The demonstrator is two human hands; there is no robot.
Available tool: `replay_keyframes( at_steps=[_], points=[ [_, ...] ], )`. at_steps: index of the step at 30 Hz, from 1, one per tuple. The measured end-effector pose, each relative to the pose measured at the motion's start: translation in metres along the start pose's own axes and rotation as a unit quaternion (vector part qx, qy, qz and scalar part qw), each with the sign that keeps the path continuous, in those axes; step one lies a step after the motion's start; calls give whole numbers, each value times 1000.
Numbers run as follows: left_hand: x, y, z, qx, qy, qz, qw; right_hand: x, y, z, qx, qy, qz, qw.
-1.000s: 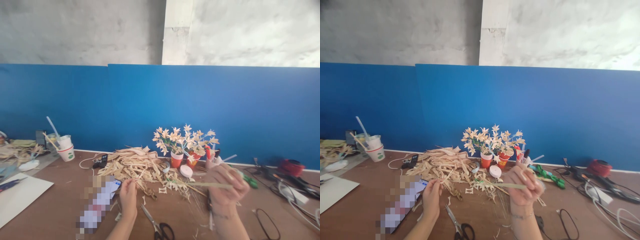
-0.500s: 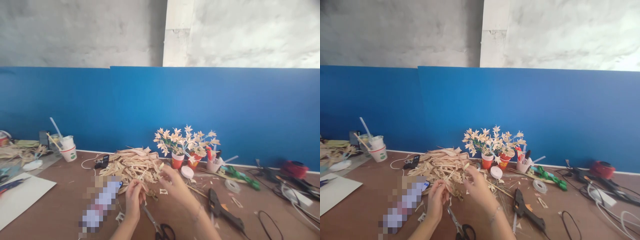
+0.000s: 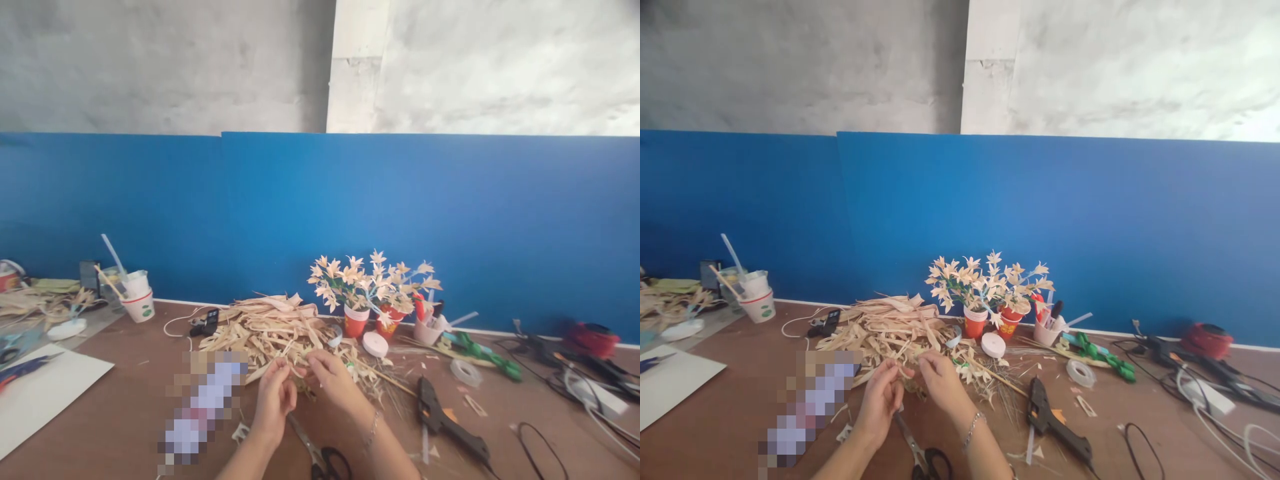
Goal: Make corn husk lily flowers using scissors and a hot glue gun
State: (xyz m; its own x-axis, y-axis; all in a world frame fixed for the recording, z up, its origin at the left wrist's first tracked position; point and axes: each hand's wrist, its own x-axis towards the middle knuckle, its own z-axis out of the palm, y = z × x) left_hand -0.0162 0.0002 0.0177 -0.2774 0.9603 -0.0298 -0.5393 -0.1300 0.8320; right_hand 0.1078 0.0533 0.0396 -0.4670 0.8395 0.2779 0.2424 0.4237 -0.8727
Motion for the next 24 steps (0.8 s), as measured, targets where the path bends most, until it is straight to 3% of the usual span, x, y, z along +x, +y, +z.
replay_keyframes(
  at_steps=[4,8,11,14,17,18,22,24],
  points=[
    [3,2,0,-56,25,-14,998,-1,6,5,-52,32,16,998],
    [7,2,-3,-106,21,0,994,-6,0,1,-170,31,7,985],
    [8,3,-4,-153,9,12,988,-17,-7,-9,-245,-33,33,968],
    [9,6,-5,-208,3,-9,978,-32,1,-10,-293,-147,64,943],
    [11,8,-8,-256,-9,-40,966,-39,23,10,-315,-230,29,920],
    [12,8,-10,-268,-13,-50,962,-38,32,21,-325,-221,22,920],
    [15,11,-19,-292,-64,-94,950,-32,56,62,-377,-216,106,894],
    [17,14,-22,-296,-104,-105,944,-31,57,69,-314,-200,122,920]
  ],
)
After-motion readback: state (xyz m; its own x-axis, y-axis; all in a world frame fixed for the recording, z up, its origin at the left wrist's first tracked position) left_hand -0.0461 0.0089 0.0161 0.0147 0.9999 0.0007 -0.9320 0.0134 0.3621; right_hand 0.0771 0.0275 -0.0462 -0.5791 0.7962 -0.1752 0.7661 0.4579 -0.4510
